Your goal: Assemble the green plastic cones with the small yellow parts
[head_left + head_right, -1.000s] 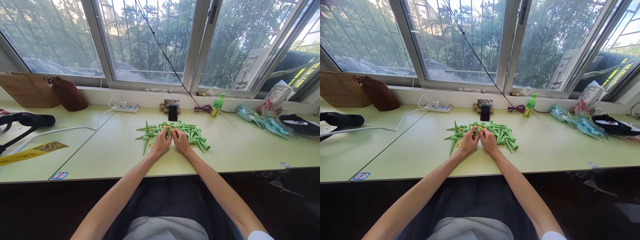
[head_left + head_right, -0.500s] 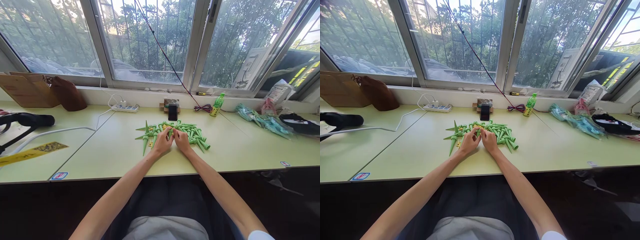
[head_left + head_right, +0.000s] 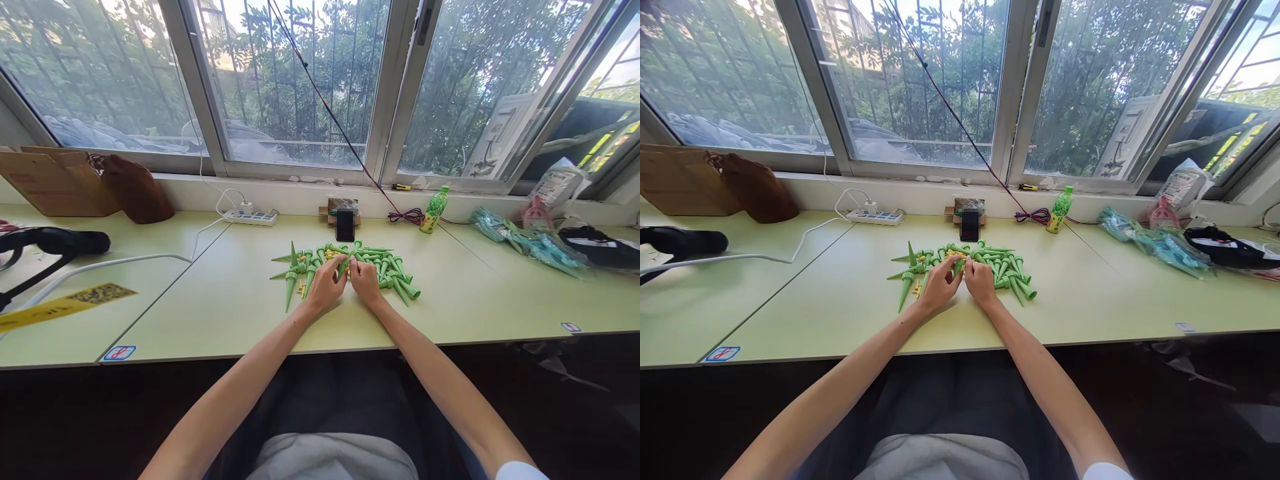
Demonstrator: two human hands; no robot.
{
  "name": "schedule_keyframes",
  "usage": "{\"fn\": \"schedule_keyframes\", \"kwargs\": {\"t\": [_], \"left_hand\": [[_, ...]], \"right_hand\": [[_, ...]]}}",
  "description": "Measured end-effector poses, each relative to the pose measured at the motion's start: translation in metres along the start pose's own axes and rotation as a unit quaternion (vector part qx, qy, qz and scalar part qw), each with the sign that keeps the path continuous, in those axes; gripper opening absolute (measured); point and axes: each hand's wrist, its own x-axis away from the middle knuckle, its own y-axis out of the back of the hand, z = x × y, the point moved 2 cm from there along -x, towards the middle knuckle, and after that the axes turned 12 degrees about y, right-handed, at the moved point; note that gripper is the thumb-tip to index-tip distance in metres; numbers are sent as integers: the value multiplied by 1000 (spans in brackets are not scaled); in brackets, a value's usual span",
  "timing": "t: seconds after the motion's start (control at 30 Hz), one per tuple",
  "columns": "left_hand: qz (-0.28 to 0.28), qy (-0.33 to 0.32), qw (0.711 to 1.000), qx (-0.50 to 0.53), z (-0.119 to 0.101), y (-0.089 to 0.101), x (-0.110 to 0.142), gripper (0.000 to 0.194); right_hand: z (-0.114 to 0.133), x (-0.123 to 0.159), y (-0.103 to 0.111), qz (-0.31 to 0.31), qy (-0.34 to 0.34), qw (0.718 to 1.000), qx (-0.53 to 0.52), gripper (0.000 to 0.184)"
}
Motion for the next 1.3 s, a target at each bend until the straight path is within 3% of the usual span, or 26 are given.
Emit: {"fn": "schedule_keyframes", "kwargs": {"t": [0.33, 0.5, 0.73, 1.3], "left_hand": [[-15, -2, 1000, 25, -4, 2, -1, 33], [-48, 59, 997, 31, -5, 4, -3, 34], [-74, 120, 989, 36, -4, 10, -7, 31], [-41, 129, 991, 20, -6, 12, -4, 40]], "right_hand": [[4, 2, 4, -12, -10, 999, -41, 45], [9, 2, 5, -16, 17, 996, -89, 29], [13, 2, 5, 31, 50, 996, -72, 30], [5, 5, 0, 28, 70, 994, -79, 24]]}}
